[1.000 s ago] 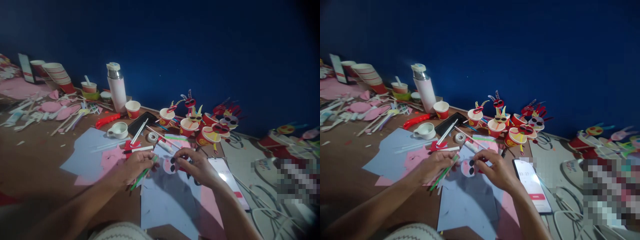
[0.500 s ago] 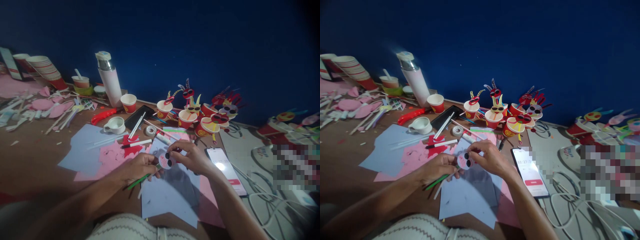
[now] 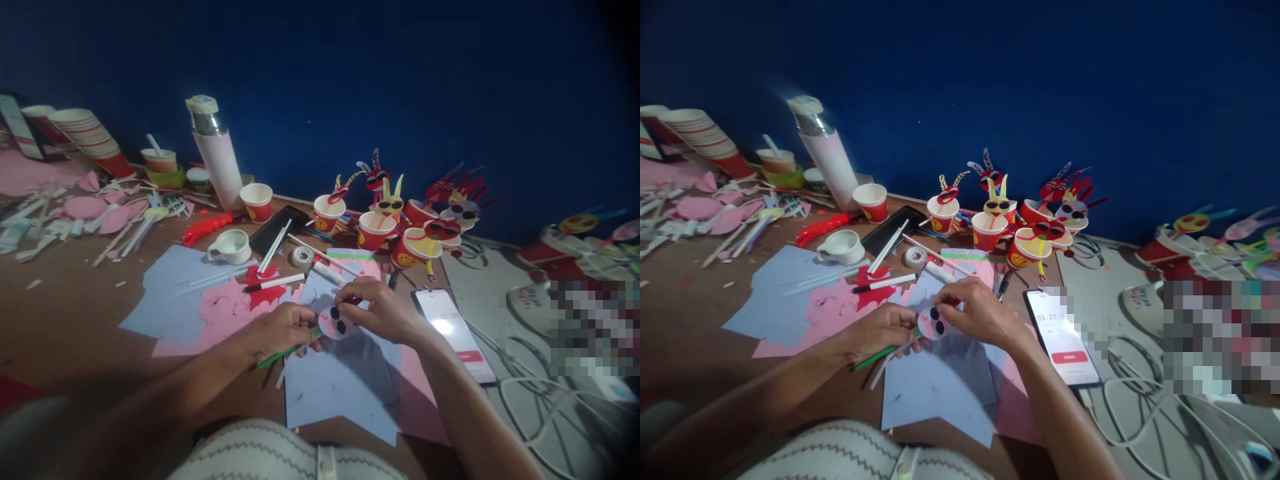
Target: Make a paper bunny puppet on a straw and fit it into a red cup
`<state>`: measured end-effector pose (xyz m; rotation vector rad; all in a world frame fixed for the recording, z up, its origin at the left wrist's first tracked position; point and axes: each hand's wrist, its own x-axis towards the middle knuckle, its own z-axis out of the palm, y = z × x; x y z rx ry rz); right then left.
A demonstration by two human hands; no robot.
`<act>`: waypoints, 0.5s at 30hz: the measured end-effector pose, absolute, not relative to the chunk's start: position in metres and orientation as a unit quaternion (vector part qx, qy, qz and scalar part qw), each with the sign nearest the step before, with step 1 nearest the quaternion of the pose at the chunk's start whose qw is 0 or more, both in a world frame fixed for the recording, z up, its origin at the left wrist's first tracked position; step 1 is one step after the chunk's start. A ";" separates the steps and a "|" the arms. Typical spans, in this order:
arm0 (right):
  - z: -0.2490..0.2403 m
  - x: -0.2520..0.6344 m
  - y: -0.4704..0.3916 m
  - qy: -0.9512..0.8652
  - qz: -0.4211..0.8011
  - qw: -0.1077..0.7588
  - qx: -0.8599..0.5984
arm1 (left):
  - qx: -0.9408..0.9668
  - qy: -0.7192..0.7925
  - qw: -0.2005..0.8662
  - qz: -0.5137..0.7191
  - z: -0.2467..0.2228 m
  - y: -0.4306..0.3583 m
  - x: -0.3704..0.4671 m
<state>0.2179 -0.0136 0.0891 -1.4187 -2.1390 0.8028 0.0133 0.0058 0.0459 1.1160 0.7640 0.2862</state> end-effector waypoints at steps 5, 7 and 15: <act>0.089 0.216 -0.014 -0.787 0.271 0.207 -0.514 | 0.518 0.349 0.770 0.128 0.045 0.005 0.013; 0.090 0.216 -0.014 -0.789 0.267 0.203 -0.514 | 0.520 0.351 0.768 0.128 0.045 0.005 0.013; 0.091 0.211 -0.016 -0.791 0.247 0.189 -0.526 | 0.524 0.352 0.766 0.120 0.044 0.005 0.012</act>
